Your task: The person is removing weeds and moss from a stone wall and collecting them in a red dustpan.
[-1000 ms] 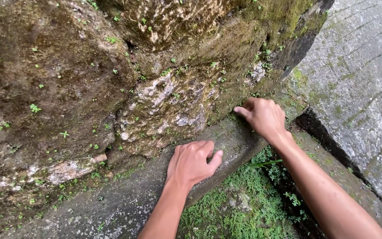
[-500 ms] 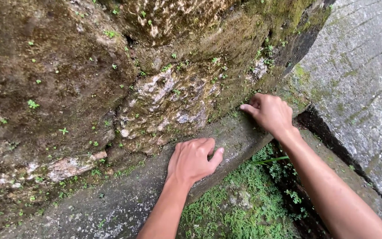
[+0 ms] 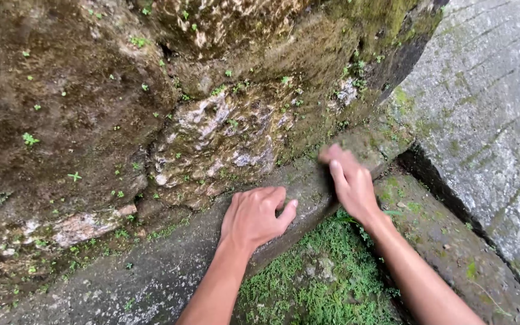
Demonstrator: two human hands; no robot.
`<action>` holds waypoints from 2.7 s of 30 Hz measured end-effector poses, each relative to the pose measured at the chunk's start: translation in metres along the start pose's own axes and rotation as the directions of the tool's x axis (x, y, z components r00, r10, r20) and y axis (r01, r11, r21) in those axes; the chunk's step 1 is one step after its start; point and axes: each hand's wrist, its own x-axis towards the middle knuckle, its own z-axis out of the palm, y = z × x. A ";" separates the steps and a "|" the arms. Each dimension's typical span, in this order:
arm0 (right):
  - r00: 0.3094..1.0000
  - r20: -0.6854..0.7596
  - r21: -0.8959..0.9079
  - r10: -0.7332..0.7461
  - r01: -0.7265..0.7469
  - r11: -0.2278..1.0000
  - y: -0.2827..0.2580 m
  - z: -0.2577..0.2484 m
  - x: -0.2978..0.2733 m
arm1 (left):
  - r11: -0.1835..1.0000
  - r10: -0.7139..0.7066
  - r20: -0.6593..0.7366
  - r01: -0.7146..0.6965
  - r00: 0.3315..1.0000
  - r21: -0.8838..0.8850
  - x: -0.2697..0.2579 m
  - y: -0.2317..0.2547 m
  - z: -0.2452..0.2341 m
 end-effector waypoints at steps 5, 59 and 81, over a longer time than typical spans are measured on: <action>0.957 -0.131 0.077 0.258 -0.250 0.965 0.013 0.006 -0.011 | 0.999 -0.036 0.072 0.037 0.997 -0.009 -0.002 -0.001 0.000; 0.610 -0.310 0.519 0.729 -0.534 0.668 -0.092 -0.048 -0.108 | 0.992 0.032 -0.062 -0.024 0.998 0.125 0.019 0.069 0.092; 0.966 0.204 0.760 -0.161 -0.260 -0.596 -0.042 -0.039 -0.194 | 0.664 0.351 -0.157 -0.363 0.923 -0.654 -0.071 0.170 0.149</action>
